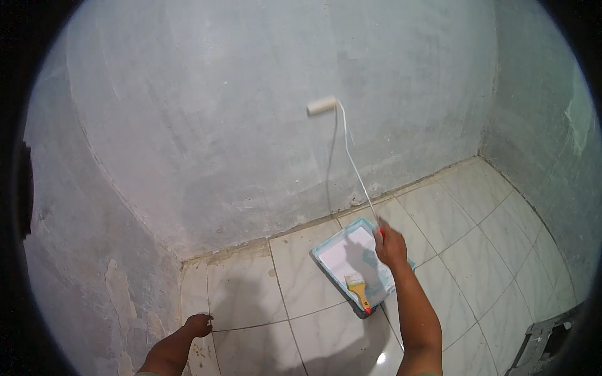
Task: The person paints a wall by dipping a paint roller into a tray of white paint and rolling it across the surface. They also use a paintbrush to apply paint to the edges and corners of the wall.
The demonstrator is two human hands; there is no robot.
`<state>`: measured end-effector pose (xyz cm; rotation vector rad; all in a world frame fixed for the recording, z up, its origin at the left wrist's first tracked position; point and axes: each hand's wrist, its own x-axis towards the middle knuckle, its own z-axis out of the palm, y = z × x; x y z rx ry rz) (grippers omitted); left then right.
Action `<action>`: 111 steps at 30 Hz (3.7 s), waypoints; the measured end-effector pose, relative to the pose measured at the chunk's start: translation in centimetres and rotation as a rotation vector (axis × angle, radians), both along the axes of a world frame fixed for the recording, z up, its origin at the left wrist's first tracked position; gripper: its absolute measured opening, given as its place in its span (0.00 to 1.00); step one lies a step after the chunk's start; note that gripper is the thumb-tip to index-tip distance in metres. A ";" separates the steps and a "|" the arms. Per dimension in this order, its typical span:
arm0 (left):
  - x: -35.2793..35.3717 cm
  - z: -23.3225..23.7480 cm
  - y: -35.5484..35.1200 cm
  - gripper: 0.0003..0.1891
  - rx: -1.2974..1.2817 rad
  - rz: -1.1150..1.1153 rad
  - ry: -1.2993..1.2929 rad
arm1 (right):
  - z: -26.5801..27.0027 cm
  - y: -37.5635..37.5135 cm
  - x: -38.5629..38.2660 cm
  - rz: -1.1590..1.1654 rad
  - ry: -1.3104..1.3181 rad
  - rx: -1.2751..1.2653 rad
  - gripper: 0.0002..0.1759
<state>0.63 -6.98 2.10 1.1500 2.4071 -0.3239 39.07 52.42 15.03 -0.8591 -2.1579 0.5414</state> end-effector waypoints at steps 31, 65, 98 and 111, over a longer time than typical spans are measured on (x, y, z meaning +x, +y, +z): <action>0.3 0.9 3.4 0.24 0.120 -0.006 -0.044 | -10.3 -3.8 6.3 -0.044 -0.104 -0.219 0.22; 0.4 2.1 4.0 0.26 0.187 -0.031 0.009 | 10.4 9.3 1.2 -0.082 0.084 0.072 0.23; -0.2 0.4 3.6 0.22 0.127 -0.006 -0.030 | 6.2 8.5 3.8 -0.223 0.019 0.023 0.23; 0.4 -0.2 3.7 0.22 0.153 -0.022 -0.030 | -2.4 6.5 6.3 -0.157 -0.079 0.021 0.21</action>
